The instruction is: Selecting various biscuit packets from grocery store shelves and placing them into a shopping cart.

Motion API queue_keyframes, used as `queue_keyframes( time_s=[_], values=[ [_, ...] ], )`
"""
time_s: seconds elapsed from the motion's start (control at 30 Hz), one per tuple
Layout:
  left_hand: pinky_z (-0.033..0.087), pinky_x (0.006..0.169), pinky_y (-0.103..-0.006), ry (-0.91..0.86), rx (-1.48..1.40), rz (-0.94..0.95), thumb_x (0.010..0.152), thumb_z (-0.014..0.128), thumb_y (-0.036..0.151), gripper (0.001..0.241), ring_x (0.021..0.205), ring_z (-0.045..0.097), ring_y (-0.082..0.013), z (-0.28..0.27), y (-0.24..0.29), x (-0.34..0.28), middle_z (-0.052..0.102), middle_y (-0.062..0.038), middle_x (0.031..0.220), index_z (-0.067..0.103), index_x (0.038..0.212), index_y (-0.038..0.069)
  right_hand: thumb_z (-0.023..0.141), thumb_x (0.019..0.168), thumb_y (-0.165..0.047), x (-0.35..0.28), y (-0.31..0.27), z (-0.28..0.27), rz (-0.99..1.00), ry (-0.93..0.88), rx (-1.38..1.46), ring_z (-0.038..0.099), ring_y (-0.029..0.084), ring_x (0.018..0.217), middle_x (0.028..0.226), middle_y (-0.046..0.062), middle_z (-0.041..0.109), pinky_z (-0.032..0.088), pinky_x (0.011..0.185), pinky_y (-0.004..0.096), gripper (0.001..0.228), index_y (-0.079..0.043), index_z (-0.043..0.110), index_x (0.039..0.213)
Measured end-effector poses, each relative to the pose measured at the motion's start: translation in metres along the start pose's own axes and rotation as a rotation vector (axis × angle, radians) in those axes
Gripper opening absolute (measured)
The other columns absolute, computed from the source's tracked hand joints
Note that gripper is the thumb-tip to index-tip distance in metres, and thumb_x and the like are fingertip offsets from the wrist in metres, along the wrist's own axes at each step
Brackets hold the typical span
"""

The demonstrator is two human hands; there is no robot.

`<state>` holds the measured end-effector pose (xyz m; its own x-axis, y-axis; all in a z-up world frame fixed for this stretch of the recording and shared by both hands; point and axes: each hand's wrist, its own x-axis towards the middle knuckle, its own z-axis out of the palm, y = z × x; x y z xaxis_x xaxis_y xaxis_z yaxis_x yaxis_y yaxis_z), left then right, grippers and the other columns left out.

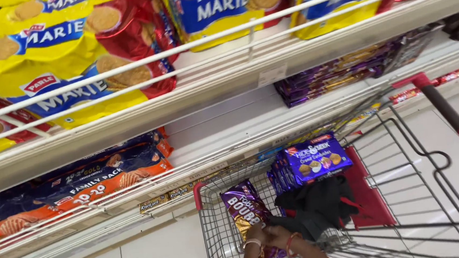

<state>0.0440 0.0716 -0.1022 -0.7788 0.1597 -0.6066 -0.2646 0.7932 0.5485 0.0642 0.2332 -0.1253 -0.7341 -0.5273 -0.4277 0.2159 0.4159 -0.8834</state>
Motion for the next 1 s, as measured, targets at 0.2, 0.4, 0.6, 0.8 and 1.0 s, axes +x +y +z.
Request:
queue_keyframes(
  time_s=[0.2,0.4,0.6,0.8,1.0],
  values=[
    [0.057,0.085,-0.0467,0.426,-0.297,0.334,0.078,0.072,0.014,0.034,0.098,0.071,-0.0414,-0.022,0.09,-0.041,0.074,-0.025,0.099,0.073,0.11,0.004,0.076,0.083,-0.001,-0.079,-0.088,-0.076,-0.126,0.098,0.397,0.071,0.012,0.097,0.111,0.006,0.075,0.06,0.087,0.03,0.051,-0.005,0.062,0.132],
    [0.058,0.08,-0.0427,0.458,-0.55,0.299,0.083,0.07,0.014,0.029,0.088,0.076,-0.0332,-0.089,0.218,-0.091,0.077,-0.016,0.095,0.071,0.111,0.008,0.076,0.085,-0.003,-0.128,-0.147,-0.163,-0.246,0.517,0.085,0.074,0.011,0.088,0.1,0.007,0.079,0.062,0.078,0.029,0.035,-0.001,0.071,0.119],
    [0.055,0.088,-0.0461,0.821,-0.336,0.539,0.087,0.071,0.012,0.026,0.1,0.069,-0.0401,-0.154,0.297,-0.081,0.072,-0.02,0.111,0.072,0.111,0.004,0.075,0.089,-0.003,-0.107,-0.218,-0.246,-0.434,0.699,-0.1,0.075,0.011,0.083,0.095,0.008,0.08,0.062,0.074,0.028,0.021,-0.002,0.075,0.11],
    [0.054,0.095,-0.046,0.821,-0.238,0.577,0.086,0.069,0.011,0.031,0.11,0.066,-0.0398,-0.212,0.369,-0.074,0.069,-0.019,0.124,0.071,0.115,0.003,0.072,0.087,-0.001,-0.088,-0.286,-0.322,-0.55,0.798,-0.188,0.074,0.02,0.087,0.104,0.015,0.075,0.062,0.071,0.032,0.027,-0.003,0.073,0.114],
    [0.031,0.113,-0.0535,1.014,0.233,0.549,0.09,0.069,0.035,0.057,0.133,0.05,-0.0411,-0.234,0.406,-0.023,0.056,-0.027,0.14,0.062,0.129,-0.006,0.074,0.084,-0.019,-0.088,-0.304,-0.409,-0.602,0.996,-0.765,0.055,0.039,0.127,0.132,0.017,0.065,0.045,0.108,0.05,0.039,-0.009,0.069,0.122]
  ],
)
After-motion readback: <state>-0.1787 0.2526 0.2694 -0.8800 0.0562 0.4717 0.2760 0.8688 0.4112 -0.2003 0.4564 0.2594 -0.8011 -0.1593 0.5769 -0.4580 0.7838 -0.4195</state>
